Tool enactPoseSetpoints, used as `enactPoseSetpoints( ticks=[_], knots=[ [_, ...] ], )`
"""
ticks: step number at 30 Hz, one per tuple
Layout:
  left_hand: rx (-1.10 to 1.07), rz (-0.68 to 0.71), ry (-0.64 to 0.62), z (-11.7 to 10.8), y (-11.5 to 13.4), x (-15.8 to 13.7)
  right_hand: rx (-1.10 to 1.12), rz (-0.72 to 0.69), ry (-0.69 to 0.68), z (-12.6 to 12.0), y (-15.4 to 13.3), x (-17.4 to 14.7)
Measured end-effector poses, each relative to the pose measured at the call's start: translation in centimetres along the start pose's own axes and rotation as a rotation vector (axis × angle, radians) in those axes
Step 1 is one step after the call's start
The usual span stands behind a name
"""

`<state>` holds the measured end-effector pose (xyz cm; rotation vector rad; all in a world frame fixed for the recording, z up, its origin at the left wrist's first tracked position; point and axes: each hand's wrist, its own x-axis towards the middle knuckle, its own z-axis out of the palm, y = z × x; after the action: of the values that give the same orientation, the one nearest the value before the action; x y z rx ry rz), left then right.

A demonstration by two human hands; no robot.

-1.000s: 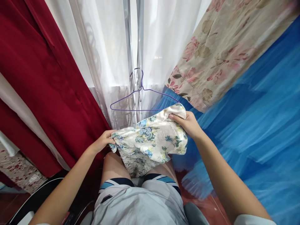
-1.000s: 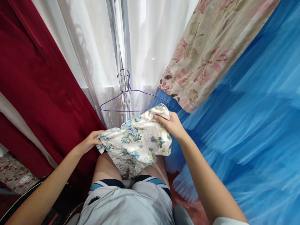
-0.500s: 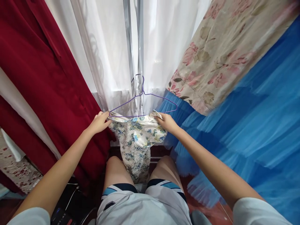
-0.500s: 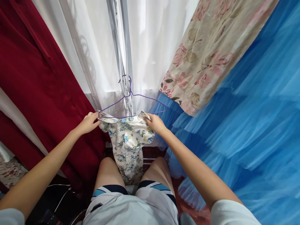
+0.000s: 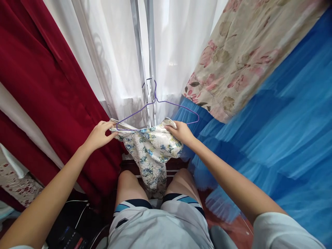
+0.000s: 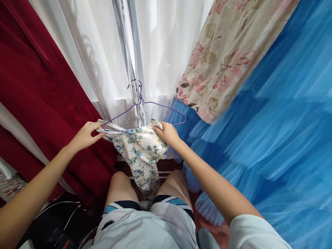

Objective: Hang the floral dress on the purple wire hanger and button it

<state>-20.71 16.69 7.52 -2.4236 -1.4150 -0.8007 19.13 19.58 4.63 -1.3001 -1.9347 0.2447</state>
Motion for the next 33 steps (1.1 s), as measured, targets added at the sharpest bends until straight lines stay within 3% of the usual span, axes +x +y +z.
enactPoseSetpoints(
  ticks=[4, 10, 14, 19, 22, 25, 29, 33],
  knots=[
    [-0.019, 0.026, 0.043, -1.2, 1.1, 0.4, -0.014, 0.041, 0.057, 0.2, -0.5, -0.4],
    [-0.067, 0.085, -0.048, -1.7, 1.6, -0.1, 0.051, 0.052, 0.106, 0.4, -0.4, -1.4],
    [-0.11, 0.025, 0.052, -1.8, 1.8, 0.0, 0.11, 0.026, 0.083, 0.7, -1.2, -1.7],
    [-0.221, 0.015, 0.158, -1.6, 6.0, 4.0, 0.18, 0.017, 0.076, 1.0, -2.1, -2.4],
    [-0.252, 0.075, 0.187, -0.1, 8.6, 7.1, 0.213, 0.014, 0.079, 0.8, -2.1, -3.0],
    [-0.264, 0.017, 0.29, 2.1, 9.2, 9.0, 0.257, -0.013, 0.086, 0.1, -1.8, -3.6],
    [-0.344, -0.129, 0.413, 4.1, 7.9, 8.7, 0.306, -0.056, 0.222, -1.4, -0.9, -5.3],
    [-0.313, -0.085, 0.411, 4.1, 7.0, 7.3, 0.263, -0.021, 0.463, -3.8, 0.4, -6.5]
  ],
)
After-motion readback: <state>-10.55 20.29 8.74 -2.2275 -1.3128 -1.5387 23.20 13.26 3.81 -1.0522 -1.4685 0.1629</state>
